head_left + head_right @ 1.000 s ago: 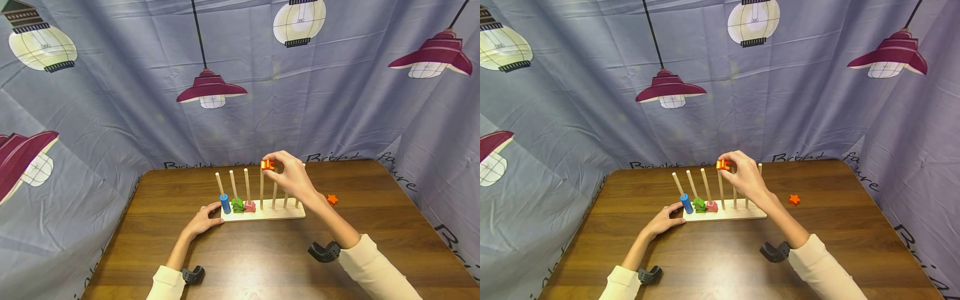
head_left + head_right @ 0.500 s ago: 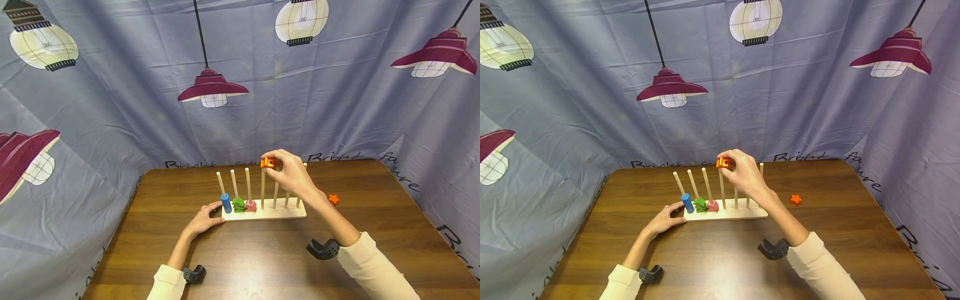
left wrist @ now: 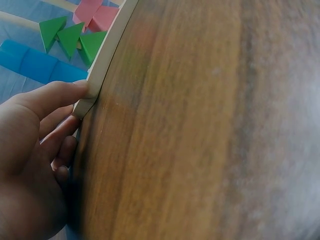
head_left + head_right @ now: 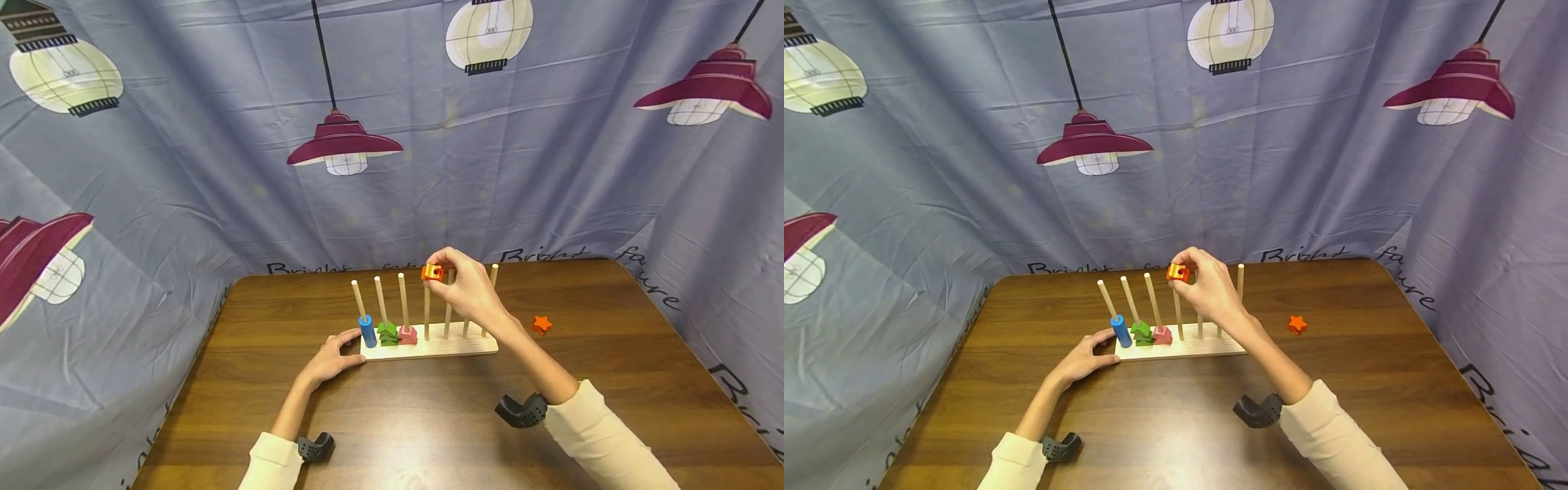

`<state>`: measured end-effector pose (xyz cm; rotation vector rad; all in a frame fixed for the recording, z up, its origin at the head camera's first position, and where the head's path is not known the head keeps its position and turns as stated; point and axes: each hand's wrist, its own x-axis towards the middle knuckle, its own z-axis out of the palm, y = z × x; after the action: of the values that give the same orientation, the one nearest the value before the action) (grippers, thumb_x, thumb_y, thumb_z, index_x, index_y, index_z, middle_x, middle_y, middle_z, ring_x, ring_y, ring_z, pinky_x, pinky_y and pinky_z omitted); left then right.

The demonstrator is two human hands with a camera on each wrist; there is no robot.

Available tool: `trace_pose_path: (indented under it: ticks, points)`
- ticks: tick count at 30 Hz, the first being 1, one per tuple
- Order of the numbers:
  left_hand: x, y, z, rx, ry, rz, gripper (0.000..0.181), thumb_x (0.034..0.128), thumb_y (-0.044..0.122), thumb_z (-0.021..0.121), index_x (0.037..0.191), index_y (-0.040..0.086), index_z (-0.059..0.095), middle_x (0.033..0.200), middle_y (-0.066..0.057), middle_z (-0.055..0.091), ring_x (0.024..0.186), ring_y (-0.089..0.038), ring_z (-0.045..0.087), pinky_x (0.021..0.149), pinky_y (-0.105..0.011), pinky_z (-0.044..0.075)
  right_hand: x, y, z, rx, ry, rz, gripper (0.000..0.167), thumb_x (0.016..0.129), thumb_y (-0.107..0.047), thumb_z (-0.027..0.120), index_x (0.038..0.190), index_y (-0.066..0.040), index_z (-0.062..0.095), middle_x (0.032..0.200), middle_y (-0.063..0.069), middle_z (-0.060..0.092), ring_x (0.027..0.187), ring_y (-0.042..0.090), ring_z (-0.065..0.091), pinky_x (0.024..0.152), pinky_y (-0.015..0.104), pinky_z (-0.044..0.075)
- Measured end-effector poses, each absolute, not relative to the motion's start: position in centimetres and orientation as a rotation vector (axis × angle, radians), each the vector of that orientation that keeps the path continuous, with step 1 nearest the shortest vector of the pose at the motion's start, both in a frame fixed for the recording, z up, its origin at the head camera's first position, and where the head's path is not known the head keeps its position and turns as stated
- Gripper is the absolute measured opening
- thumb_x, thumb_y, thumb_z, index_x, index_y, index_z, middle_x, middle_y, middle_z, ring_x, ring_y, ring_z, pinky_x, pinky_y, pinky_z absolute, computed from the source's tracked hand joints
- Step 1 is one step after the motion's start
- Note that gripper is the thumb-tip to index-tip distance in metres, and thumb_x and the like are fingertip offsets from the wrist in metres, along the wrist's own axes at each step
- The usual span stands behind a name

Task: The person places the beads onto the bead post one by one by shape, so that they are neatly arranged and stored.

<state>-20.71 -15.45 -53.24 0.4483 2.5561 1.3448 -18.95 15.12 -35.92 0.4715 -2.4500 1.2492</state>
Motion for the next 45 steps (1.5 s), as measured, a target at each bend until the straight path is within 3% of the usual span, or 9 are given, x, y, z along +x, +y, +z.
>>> trace_pose_path:
  ticks: [8,14,18,21,29,38,45]
  points:
    - [-20.6,-15.5,-53.4,0.439,2.537,1.368,0.062,0.0852,0.022,0.078,0.141,0.007,0.057,0.145,-0.011,0.051,0.120,-0.029,0.043,0.099,-0.055,0.036,-19.4,14.8,-36.7,0.433,-2.467,1.361,0.027,0.081,-0.005,0.082,0.105,-0.009,0.071,0.098,0.005,0.068,0.079,0.020,0.059,0.071,0.033,0.047]
    - [-20.5,-15.6,-53.4,0.431,2.546,1.345,0.062,0.0855,0.024,0.078,0.142,0.009,0.057,0.145,-0.010,0.052,0.121,-0.028,0.043,0.100,-0.055,0.034,-19.4,14.3,-38.8,0.369,-2.412,1.529,0.037,0.081,0.000,0.081,0.113,-0.001,0.062,0.100,0.012,0.069,0.086,0.025,0.069,0.077,0.033,0.055]
    - [-20.5,-15.6,-53.4,0.429,2.537,1.354,0.062,0.0859,0.024,0.078,0.142,0.008,0.056,0.146,-0.011,0.051,0.121,-0.029,0.043,0.100,-0.056,0.034,-19.2,13.9,-40.3,0.274,-2.316,1.665,0.043,0.081,-0.001,0.082,0.116,-0.001,0.058,0.106,0.015,0.065,0.094,0.028,0.066,0.085,0.040,0.053]
    - [-20.5,-15.6,-53.4,0.433,2.539,1.356,0.062,0.0857,0.024,0.078,0.142,0.008,0.057,0.146,-0.011,0.051,0.121,-0.030,0.043,0.100,-0.056,0.034,-19.1,13.7,-41.6,0.217,-2.252,1.777,0.040,0.082,-0.002,0.081,0.115,0.000,0.059,0.107,0.016,0.063,0.096,0.028,0.062,0.089,0.039,0.051]
    - [-20.5,-15.5,-53.4,0.452,2.564,1.350,0.062,0.0847,0.023,0.079,0.141,0.008,0.058,0.146,-0.009,0.052,0.121,-0.029,0.043,0.101,-0.055,0.033,-18.9,14.1,-45.9,0.122,-2.274,1.900,0.030,0.081,0.000,0.080,0.107,0.001,0.066,0.096,0.012,0.067,0.087,0.020,0.060,0.073,0.026,0.048]
    - [-20.5,-15.5,-53.0,0.430,2.555,1.337,0.062,0.0861,0.024,0.078,0.143,0.009,0.056,0.147,-0.009,0.050,0.122,-0.028,0.042,0.101,-0.057,0.033,-18.7,14.4,-51.2,0.042,-2.451,1.760,0.028,0.080,0.002,0.079,0.106,0.000,0.069,0.099,0.012,0.070,0.092,0.026,0.064,0.076,0.032,0.048]
    - [-20.6,-15.5,-53.2,0.399,2.549,1.343,0.063,0.0860,0.026,0.078,0.143,0.011,0.056,0.147,-0.007,0.050,0.123,-0.027,0.042,0.101,-0.057,0.032,-18.6,14.4,-52.3,0.004,-2.511,1.708,0.029,0.080,0.001,0.080,0.106,-0.001,0.069,0.100,0.011,0.069,0.095,0.028,0.064,0.077,0.037,0.051]
